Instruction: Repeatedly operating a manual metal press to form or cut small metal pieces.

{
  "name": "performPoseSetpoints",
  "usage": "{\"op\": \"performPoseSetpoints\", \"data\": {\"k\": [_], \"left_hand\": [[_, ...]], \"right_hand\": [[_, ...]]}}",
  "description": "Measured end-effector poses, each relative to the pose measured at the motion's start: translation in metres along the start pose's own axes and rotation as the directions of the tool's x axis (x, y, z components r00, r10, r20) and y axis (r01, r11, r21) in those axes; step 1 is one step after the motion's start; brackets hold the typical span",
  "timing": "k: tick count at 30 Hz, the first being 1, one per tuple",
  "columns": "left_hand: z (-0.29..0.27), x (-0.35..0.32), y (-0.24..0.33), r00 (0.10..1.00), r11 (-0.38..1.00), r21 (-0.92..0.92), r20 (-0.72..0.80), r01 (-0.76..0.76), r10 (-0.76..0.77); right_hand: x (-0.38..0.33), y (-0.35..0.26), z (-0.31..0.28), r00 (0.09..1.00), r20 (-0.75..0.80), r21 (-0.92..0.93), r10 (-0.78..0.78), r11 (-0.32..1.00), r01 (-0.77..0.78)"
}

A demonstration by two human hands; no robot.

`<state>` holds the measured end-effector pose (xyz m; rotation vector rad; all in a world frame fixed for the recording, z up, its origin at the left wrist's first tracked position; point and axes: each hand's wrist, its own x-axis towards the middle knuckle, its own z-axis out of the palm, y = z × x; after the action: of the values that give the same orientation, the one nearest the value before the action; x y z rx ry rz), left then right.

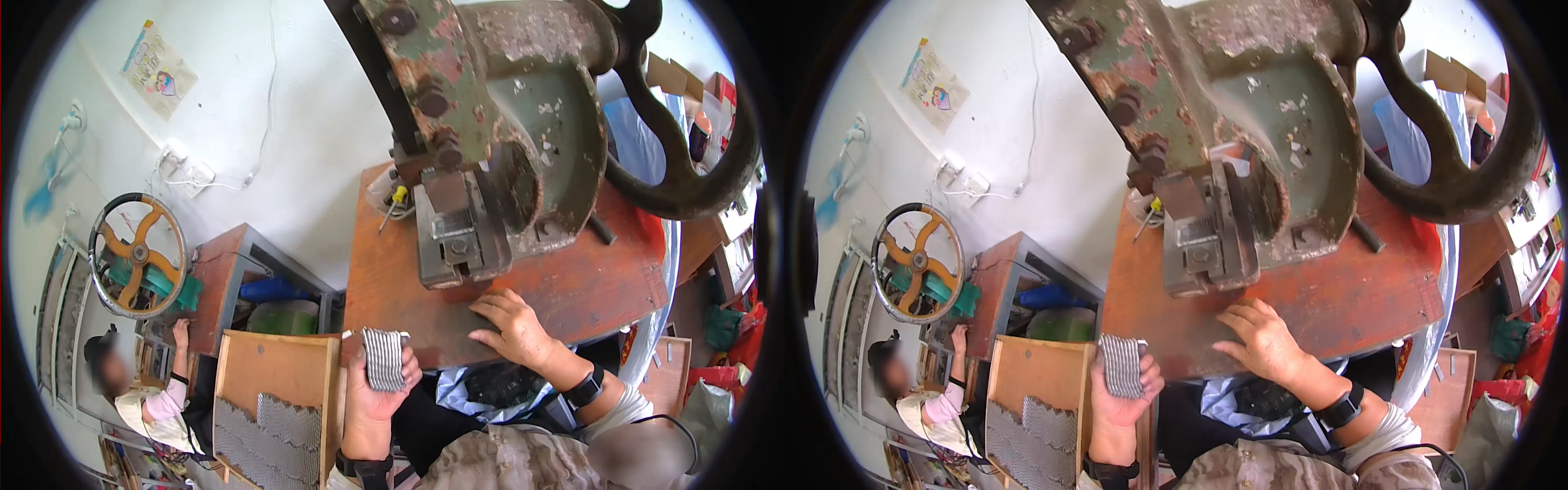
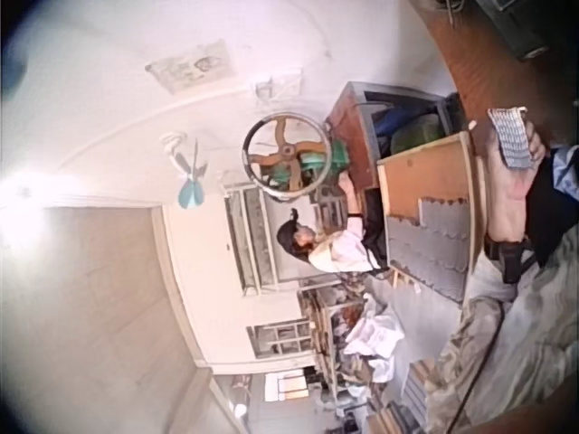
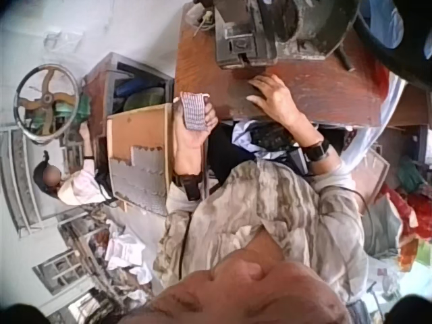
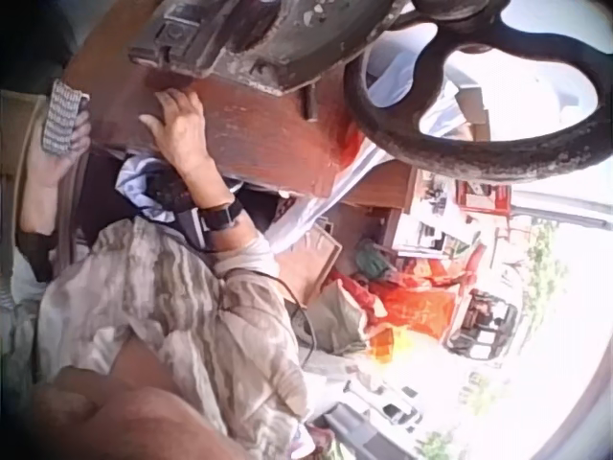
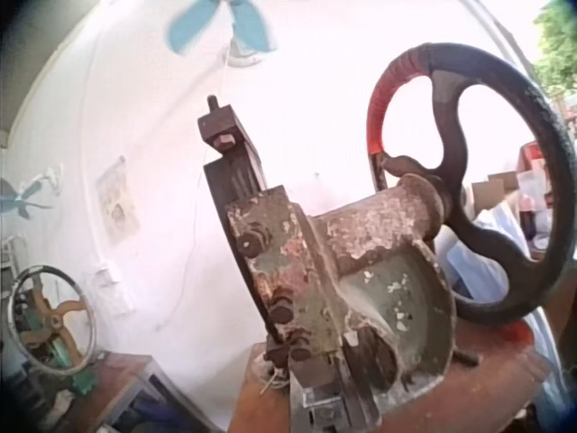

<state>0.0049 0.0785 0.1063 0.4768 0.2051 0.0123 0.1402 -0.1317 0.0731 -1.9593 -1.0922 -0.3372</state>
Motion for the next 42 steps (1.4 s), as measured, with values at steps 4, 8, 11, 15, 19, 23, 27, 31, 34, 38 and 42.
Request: {"op": "performPoseSetpoints", "data": {"k": [4, 8, 11, 15, 19, 23, 27, 31, 34, 38, 42], "left_hand": [[-0.037, -0.031, -0.035, 0.935, 0.904, 0.245, -0.047, 0.351, -0.351], [-0.086, -0.019, -0.092, 0.965, 0.080, 0.963, -0.249, 0.255, -0.080], [-0.047, -0.038, -0.069, 0.979, -0.091, 0.995, -0.023, 0.042, 0.205], [-0.075, -0.094, 0.053, 0.623, -0.524, 0.808, 0.269, 0.269, 0.734], [-0.136, -0.172, 0.159, 0.531, -0.614, 0.030, 0.471, 0.789, 0.705], [-0.152, -0.198, 0.192, 0.589, -0.205, 0.766, -0.265, 0.610, 0.763], [-0.141, -0.202, 0.215, 0.777, -0.010, 0.906, -0.357, 0.423, 0.518], [-0.154, -0.205, 0.231, 0.777, -0.042, 0.879, -0.398, 0.476, 0.488], [-0.165, -0.205, 0.234, 0.783, 0.083, 0.903, -0.410, 0.422, 0.468], [-0.141, -0.195, 0.216, 0.788, 0.044, 0.900, -0.401, 0.433, 0.467], [-0.140, -0.193, 0.215, 0.778, -0.247, 0.830, -0.305, 0.500, 0.550]], "right_hand": [[0.006, -0.004, 0.002, 0.998, -0.027, 0.042, -0.050, 0.998, 0.051], [0.011, -0.016, 0.011, 0.996, -0.035, 0.068, -0.081, 0.994, 0.083], [0.003, -0.009, 0.006, 0.999, -0.014, 0.009, -0.041, 0.999, 0.041], [-0.001, -0.010, -0.005, 1.000, 0.010, -0.019, -0.027, 0.999, 0.028], [0.005, -0.025, 0.001, 0.998, 0.049, -0.005, -0.038, 0.999, 0.039], [0.006, -0.024, 0.002, 0.998, 0.059, -0.006, -0.011, 1.000, 0.012], [0.007, -0.026, 0.004, 0.998, 0.065, -0.041, 0.012, 0.999, -0.010], [0.008, -0.030, 0.005, 0.998, 0.064, -0.073, 0.005, 0.997, 0.000], [0.007, -0.030, 0.006, 0.998, 0.069, -0.101, 0.013, 0.995, -0.006], [0.006, -0.030, 0.007, 0.997, 0.073, -0.125, 0.004, 0.992, 0.005], [0.008, -0.033, 0.009, 0.997, 0.075, -0.121, 0.004, 0.993, 0.005]]}}
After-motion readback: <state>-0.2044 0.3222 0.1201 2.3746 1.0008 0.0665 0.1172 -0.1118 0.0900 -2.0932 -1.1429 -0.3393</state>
